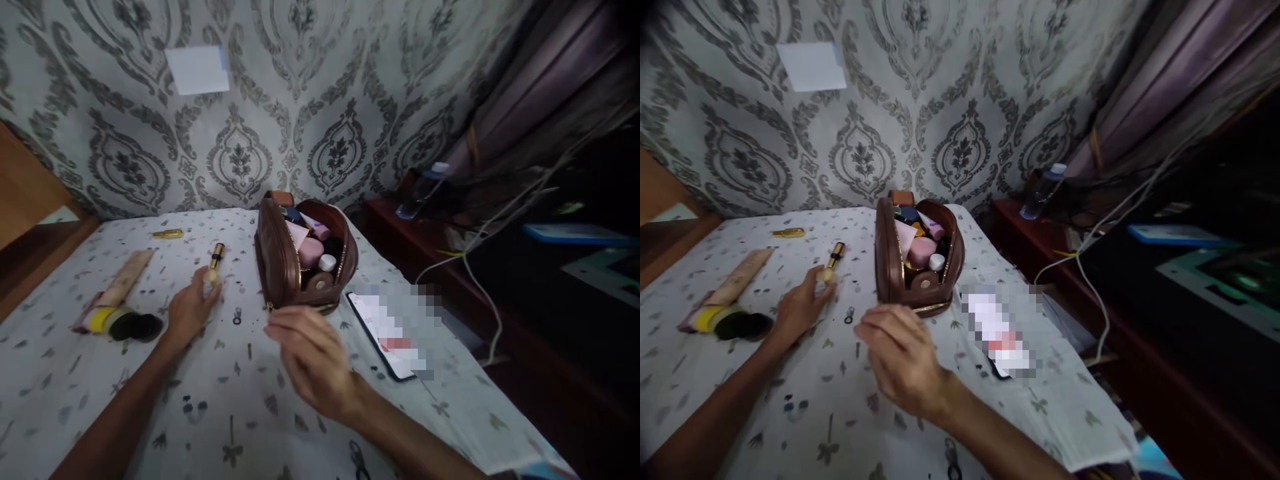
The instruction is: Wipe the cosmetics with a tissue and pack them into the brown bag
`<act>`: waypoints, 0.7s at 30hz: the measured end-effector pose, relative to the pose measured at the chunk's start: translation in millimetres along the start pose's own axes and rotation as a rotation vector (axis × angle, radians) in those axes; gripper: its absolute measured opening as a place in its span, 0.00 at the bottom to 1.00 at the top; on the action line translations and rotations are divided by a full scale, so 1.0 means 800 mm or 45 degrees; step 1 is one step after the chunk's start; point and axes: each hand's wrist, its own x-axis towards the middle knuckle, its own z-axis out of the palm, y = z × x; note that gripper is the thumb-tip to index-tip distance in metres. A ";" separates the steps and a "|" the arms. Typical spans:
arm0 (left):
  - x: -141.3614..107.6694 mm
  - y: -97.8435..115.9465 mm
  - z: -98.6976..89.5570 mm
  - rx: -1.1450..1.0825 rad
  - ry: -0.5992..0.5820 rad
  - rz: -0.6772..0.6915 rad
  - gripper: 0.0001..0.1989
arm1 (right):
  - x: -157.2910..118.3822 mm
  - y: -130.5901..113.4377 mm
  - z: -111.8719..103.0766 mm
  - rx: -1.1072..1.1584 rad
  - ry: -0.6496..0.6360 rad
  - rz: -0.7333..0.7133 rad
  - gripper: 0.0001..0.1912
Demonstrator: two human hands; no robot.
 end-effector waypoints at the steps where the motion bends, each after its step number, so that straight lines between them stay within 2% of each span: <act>1: -0.001 0.001 -0.001 0.009 -0.004 0.004 0.28 | 0.009 0.004 -0.020 -0.099 0.024 -0.017 0.20; 4: 0.000 0.002 -0.001 0.012 -0.028 0.008 0.28 | 0.030 0.027 -0.060 -0.465 -0.013 0.186 0.19; 7: 0.004 0.000 0.002 0.000 -0.038 -0.007 0.30 | 0.032 0.047 -0.072 -0.667 -0.172 0.269 0.13; 11: 0.009 -0.002 0.004 -0.042 -0.054 -0.043 0.30 | 0.012 0.050 -0.071 -0.644 -0.232 0.267 0.11; 21: 0.014 0.002 0.005 -0.042 -0.066 -0.177 0.30 | -0.027 0.048 -0.068 -0.563 -0.143 0.277 0.19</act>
